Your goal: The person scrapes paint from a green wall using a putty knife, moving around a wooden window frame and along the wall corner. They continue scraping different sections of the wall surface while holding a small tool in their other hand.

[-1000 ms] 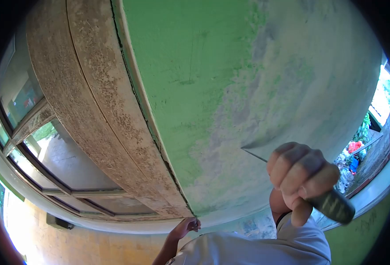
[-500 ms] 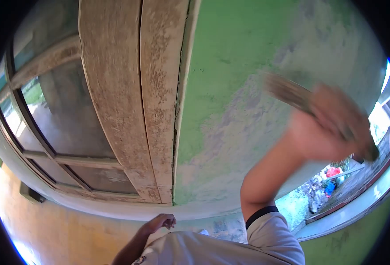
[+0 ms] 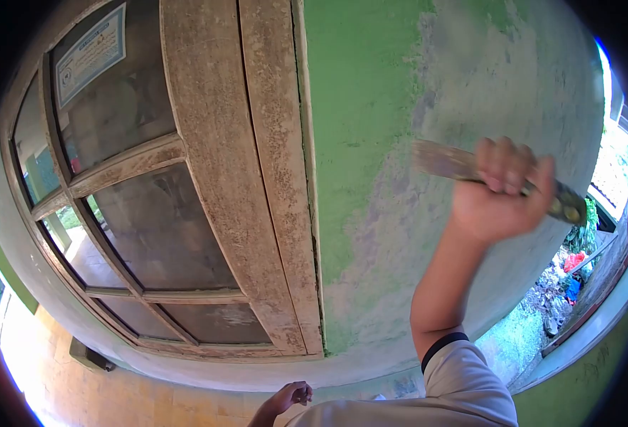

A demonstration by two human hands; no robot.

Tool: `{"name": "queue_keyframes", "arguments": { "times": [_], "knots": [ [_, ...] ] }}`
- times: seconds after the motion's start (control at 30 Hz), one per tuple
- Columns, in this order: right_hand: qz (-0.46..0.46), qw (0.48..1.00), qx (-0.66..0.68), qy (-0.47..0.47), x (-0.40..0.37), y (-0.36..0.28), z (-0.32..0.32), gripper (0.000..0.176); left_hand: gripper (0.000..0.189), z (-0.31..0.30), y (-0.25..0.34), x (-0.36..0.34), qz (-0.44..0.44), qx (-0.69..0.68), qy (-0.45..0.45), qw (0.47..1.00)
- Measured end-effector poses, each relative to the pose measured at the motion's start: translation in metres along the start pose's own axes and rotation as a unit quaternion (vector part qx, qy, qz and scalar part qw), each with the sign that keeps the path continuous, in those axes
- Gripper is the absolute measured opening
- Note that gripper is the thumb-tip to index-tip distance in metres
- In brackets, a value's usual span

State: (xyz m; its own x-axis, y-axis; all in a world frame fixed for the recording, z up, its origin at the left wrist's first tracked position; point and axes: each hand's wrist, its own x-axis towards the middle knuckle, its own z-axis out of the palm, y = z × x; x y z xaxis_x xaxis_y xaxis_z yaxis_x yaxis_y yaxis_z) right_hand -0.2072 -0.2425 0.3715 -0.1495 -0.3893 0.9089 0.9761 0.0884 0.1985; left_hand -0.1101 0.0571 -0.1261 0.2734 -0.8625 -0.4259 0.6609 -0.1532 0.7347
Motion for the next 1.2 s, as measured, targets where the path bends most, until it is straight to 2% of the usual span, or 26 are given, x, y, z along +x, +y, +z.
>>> {"name": "queue_keyframes", "arguments": {
  "times": [0.03, 0.1, 0.17, 0.3, 0.4, 0.43, 0.5, 0.63, 0.7, 0.73, 0.77, 0.83, 0.9, 0.97, 1.03, 1.1, 1.13, 1.2],
  "knots": [
    [-0.029, 0.998, 0.061, 0.009, 0.002, -0.009, 0.0, 0.027, 0.032, 0.0, -0.002, 0.0, 0.006, 0.004, -0.009, 1.0],
    [-0.067, 0.996, 0.051, -0.021, 0.001, -0.005, 0.001, 0.025, 0.032, -0.002, -0.003, 0.003, 0.014, 0.01, -0.019, 1.0],
    [0.014, 0.994, -0.077, 0.08, -0.006, 0.027, 0.005, 0.031, 0.032, 0.001, -0.004, 0.002, 0.008, -0.001, -0.024, 1.0],
    [0.03, 0.998, -0.045, 0.02, -0.004, 0.012, 0.003, 0.029, 0.032, 0.006, -0.007, 0.001, 0.01, 0.012, -0.03, 0.999],
    [-0.031, 0.997, 0.071, -0.023, 0.006, -0.012, -0.011, 0.029, 0.032, 0.006, -0.008, -0.001, 0.013, 0.025, -0.02, 0.999],
    [-0.03, 0.997, 0.071, -0.024, 0.003, 0.002, -0.011, 0.029, 0.031, 0.001, -0.012, 0.0, 0.012, 0.009, -0.026, 1.0],
    [0.058, 0.993, -0.032, 0.101, -0.006, 0.037, -0.008, 0.034, 0.031, -0.002, -0.018, 0.0, 0.01, -0.01, -0.031, 0.999],
    [0.052, 0.997, -0.028, 0.045, -0.003, 0.023, 0.007, 0.035, 0.03, 0.003, -0.019, -0.01, 0.021, -0.01, -0.016, 1.0],
    [-0.075, 0.995, 0.052, 0.027, 0.0, -0.005, 0.007, 0.031, 0.03, 0.002, -0.019, -0.01, 0.025, -0.008, -0.005, 1.0],
    [-0.081, 0.996, 0.044, 0.0, 0.002, -0.008, 0.004, 0.028, 0.03, -0.003, -0.024, -0.009, 0.028, -0.024, -0.01, 0.999],
    [-0.078, 0.996, 0.043, 0.001, -0.001, 0.003, 0.001, 0.028, 0.03, -0.007, -0.029, -0.01, 0.028, -0.04, -0.015, 0.999],
    [-0.025, 0.991, -0.116, 0.058, -0.004, 0.031, 0.004, 0.03, 0.031, -0.007, -0.03, -0.016, 0.019, -0.027, -0.013, 0.999],
    [0.008, 0.992, -0.106, 0.066, -0.004, 0.023, 0.008, 0.033, 0.032, -0.003, -0.026, -0.017, 0.017, -0.016, -0.011, 1.0],
    [0.01, 1.0, 0.026, 0.004, -0.003, 0.011, 0.0, 0.033, 0.033, 0.004, -0.021, -0.025, 0.013, 0.002, 0.01, 1.0],
    [-0.011, 0.998, 0.054, 0.006, -0.003, 0.004, -0.001, 0.034, 0.034, 0.002, -0.02, -0.023, 0.027, -0.002, -0.005, 1.0],
    [-0.017, 0.999, -0.031, 0.037, -0.002, 0.013, -0.007, 0.036, 0.034, 0.003, -0.021, -0.024, 0.035, -0.006, -0.021, 0.999],
    [-0.013, 0.999, -0.031, 0.039, -0.002, 0.017, -0.004, 0.036, 0.035, 0.011, -0.013, -0.027, 0.029, 0.01, -0.005, 1.0],
    [0.025, 0.993, -0.097, 0.066, -0.001, 0.024, 0.007, 0.039, 0.037, 0.012, -0.015, -0.025, 0.031, 0.017, -0.007, 0.999]
  ]
}}
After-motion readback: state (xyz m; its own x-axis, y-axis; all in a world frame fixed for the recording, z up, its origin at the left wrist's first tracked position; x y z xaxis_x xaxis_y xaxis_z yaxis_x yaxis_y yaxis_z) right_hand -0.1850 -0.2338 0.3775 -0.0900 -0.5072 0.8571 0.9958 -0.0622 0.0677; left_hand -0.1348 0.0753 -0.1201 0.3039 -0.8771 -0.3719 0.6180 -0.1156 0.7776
